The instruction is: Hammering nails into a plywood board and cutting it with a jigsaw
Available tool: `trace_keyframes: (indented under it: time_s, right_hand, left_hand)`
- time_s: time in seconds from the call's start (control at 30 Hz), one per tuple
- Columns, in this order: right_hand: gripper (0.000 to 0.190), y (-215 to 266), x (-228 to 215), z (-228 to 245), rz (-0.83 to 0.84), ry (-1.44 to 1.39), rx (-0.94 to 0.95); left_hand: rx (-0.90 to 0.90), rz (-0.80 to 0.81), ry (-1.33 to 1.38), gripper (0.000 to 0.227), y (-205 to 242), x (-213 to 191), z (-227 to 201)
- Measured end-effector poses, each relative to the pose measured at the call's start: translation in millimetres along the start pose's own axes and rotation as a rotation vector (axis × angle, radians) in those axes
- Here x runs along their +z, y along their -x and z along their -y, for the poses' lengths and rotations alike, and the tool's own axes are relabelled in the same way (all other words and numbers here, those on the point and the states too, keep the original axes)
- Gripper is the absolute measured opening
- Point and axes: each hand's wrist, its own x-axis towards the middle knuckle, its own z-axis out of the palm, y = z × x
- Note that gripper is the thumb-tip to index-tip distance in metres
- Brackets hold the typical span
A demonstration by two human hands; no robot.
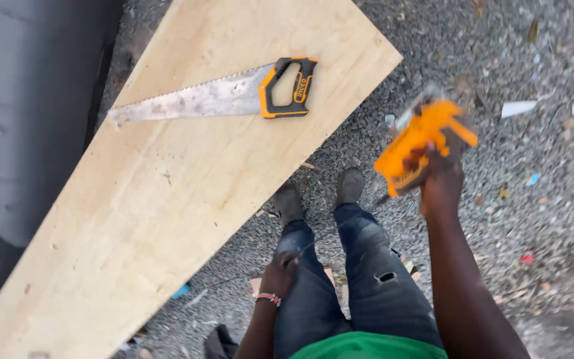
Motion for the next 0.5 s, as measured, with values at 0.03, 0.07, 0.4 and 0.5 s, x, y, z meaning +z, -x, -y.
trace_keyframes:
  time_s: [0.03,0.07,0.4,0.5]
  right_hand:
    - [0.055,11,-23,-6,-0.014,-0.008,0.144]
    - [0.055,23,-41,-14,0.023,0.013,0.142]
    - [0.041,139,-112,-17,0.18,0.44,0.459]
    - [0.037,156,-85,-13,0.293,0.489,0.442]
  left_hand:
    - [0.077,-0.112,-0.017,0.042,12,13,22]
    - [0.062,-0.135,0.015,0.042,29,14,27]
    - [-0.415,-0.155,-0.121,0.037,243,88,146]
    - [-0.654,-0.148,-0.117,0.036,304,116,183]
